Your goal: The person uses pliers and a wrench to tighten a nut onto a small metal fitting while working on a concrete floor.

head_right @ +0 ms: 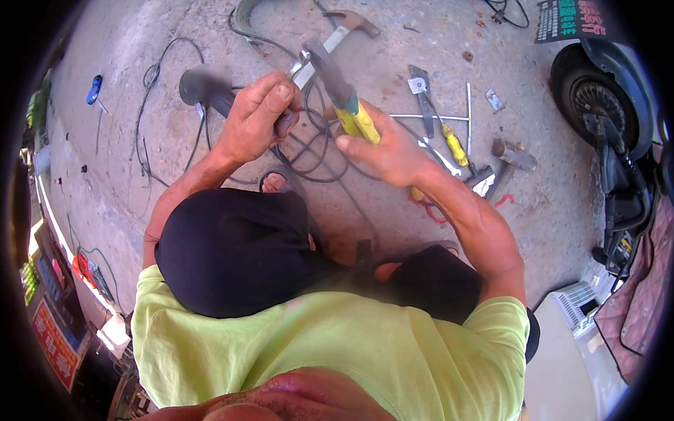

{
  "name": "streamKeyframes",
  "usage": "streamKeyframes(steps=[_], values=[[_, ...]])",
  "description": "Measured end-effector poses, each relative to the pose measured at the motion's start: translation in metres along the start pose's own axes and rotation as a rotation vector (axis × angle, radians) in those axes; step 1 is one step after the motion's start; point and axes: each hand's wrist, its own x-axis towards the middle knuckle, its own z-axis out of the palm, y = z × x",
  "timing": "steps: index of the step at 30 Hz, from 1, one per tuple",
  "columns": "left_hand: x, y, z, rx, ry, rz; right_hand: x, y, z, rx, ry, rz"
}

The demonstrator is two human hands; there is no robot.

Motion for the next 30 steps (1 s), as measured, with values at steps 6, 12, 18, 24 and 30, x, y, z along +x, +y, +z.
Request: streamKeyframes(steps=[6,12,18,24,30], values=[[0.016,0.01,-0.055,0.637,-0.286,0.417,-0.022,0.001,-0.001,0.329,-0.229,0.284],[0.034,0.054,-0.077,0.78,-0.442,0.497,-0.022,-0.016,0.004,0.399,-0.279,0.268],[0.014,0.036,-0.068,0.653,-0.276,0.404,-0.026,-0.014,0.014,0.426,-0.268,0.26],[-0.007,-0.006,-0.021,0.099,-0.006,0.114,-0.013,-0.008,0.024,0.26,-0.107,0.153],[0.008,0.015,0.042,-1.002,0.039,-0.377,0.035,0.009,0.014,-0.583,0.458,-0.311]])
